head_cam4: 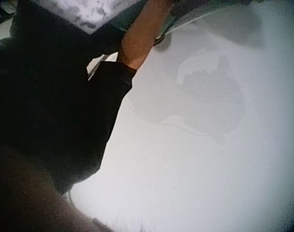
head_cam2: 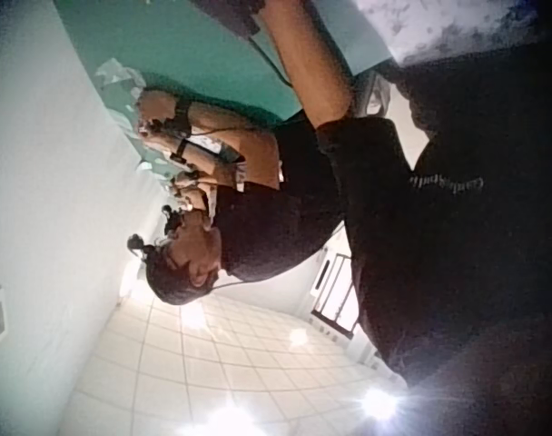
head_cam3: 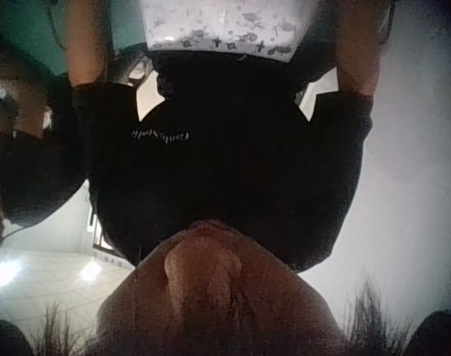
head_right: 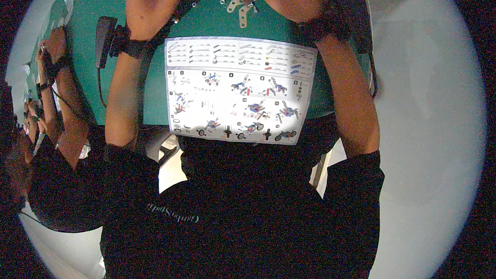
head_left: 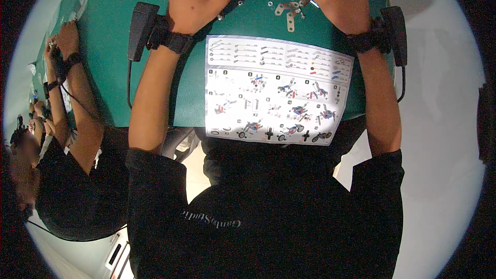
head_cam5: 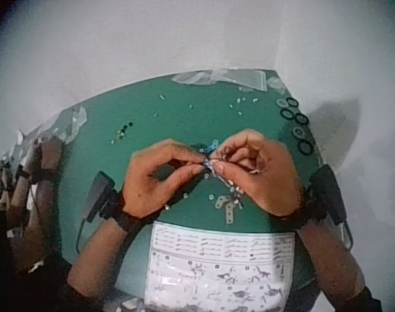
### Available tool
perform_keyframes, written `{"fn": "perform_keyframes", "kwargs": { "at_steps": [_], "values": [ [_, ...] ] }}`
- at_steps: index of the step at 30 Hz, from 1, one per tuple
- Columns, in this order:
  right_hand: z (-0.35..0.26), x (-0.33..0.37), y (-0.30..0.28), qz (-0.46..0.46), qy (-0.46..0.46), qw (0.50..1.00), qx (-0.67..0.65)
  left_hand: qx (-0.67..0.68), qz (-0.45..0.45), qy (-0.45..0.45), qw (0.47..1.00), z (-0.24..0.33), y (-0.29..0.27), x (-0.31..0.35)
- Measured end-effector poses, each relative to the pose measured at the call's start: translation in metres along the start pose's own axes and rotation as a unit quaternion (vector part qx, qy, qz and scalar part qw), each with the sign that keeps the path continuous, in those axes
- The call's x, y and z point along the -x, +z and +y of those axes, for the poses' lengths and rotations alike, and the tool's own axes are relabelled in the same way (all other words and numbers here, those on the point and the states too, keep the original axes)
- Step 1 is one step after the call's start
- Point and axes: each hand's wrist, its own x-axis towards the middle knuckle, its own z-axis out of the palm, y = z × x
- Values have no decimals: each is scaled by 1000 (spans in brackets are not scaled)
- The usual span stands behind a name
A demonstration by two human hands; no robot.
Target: Assembling a small mechanical toy motorcycle using metal parts, screws, and hand tools while following a printed instruction manual.
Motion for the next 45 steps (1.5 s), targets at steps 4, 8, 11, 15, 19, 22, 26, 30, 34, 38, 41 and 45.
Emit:
{"fn": "perform_keyframes", "kwargs": {
  "at_steps": [4, 8, 11, 15, 19, 22, 26, 30, 34, 38, 41, 45],
  "values": [
    [1, -1, 0, 3, -21, 1000, 4, -7, 8, 1, 1000, 1, -2, -1],
    [-1, -2, -4, -21, -27, 998, 54, 33, 21, -70, 997, 12, -2, -1],
    [-4, -1, -4, -22, -15, 998, 60, 104, 45, -77, 991, 2, 2, 3],
    [-3, 1, -2, -3, -1, 999, 35, 170, 51, -118, 977, -3, 3, 5],
    [-5, 0, -3, 2, 23, 999, 35, 193, 64, -107, 973, -3, 5, 4],
    [-16, -1, -2, 8, 50, 998, 36, 188, 60, -121, 973, -2, 5, 4],
    [-21, -1, 0, 25, 67, 996, 60, 180, 35, -143, 973, -1, 2, 5],
    [-12, 1, -1, 28, 30, 997, 68, 187, 30, -135, 972, -2, 4, 5],
    [-7, -1, -2, 36, -19, 994, 105, 178, 26, -139, 974, -3, 5, 6],
    [-21, -1, -2, 31, 96, 992, 78, 159, 12, -152, 975, 3, 5, 6],
    [-12, 2, -4, 29, 75, 992, 97, 161, -10, -174, 972, 5, 7, 7],
    [-17, 1, 0, 46, 109, 990, 72, 136, -10, -164, 977, 12, 8, 6]
  ]
}}
